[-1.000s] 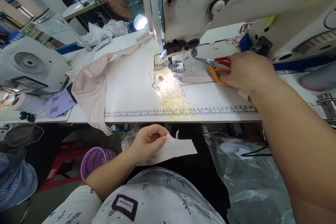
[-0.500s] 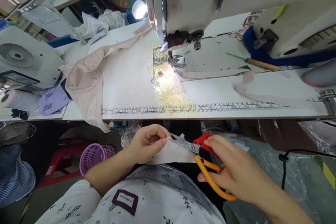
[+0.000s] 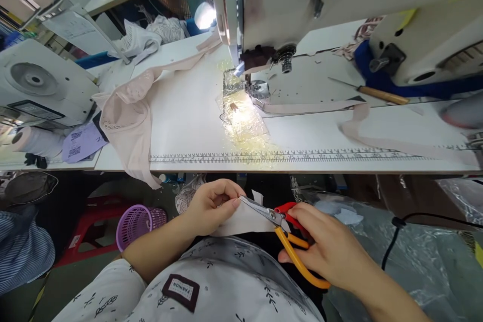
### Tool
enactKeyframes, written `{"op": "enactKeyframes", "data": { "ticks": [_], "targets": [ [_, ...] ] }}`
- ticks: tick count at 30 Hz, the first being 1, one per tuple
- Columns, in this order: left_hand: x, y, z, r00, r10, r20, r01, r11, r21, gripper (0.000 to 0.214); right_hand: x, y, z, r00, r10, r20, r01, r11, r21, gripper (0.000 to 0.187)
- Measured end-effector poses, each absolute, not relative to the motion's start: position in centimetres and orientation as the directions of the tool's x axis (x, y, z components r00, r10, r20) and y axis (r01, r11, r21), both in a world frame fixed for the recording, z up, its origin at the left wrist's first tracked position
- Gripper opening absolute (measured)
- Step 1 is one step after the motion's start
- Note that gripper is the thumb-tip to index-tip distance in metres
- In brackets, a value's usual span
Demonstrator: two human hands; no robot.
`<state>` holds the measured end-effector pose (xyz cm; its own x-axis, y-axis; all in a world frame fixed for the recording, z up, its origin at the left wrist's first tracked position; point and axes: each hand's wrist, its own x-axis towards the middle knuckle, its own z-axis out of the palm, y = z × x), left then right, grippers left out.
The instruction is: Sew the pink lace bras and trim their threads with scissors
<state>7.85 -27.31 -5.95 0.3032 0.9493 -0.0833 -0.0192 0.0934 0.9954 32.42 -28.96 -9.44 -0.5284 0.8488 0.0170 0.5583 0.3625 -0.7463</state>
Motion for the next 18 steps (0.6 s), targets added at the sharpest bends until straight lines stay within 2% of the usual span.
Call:
{"op": "enactKeyframes", "data": {
  "ticks": [9,12,15,16,18],
  "targets": [
    [7.8,-27.2,-5.8,0.292,0.954,-0.074,0.007,0.076,0.997,0.026,32.0,-28.8,-10.2,-0.463,0.885,-0.048,0.595,0.270,-0.757,0.049],
    [7.7,-27.3,-5.8,0.316,0.948,-0.034,0.028,0.026,0.999,0.020,32.3,-29.1,-10.6,-0.310,0.950,-0.033,0.608,0.171,-0.776,0.058],
    [7.7,-27.3,-6.0,0.333,0.937,0.102,0.122,-0.150,0.981,0.014,32.1,-29.4,-10.0,-0.214,0.977,0.018,0.561,0.139,-0.816,0.072],
    [7.7,-27.4,-6.1,0.343,0.925,0.163,0.173,-0.233,0.957,0.013,31.8,-29.4,-9.6,-0.226,0.973,0.036,0.543,0.156,-0.825,0.071],
    [7.8,-27.6,-6.4,0.368,0.890,0.270,0.279,-0.383,0.881,0.013,30.8,-29.4,-8.7,-0.240,0.970,0.047,0.520,0.169,-0.837,0.053]
  ]
}}
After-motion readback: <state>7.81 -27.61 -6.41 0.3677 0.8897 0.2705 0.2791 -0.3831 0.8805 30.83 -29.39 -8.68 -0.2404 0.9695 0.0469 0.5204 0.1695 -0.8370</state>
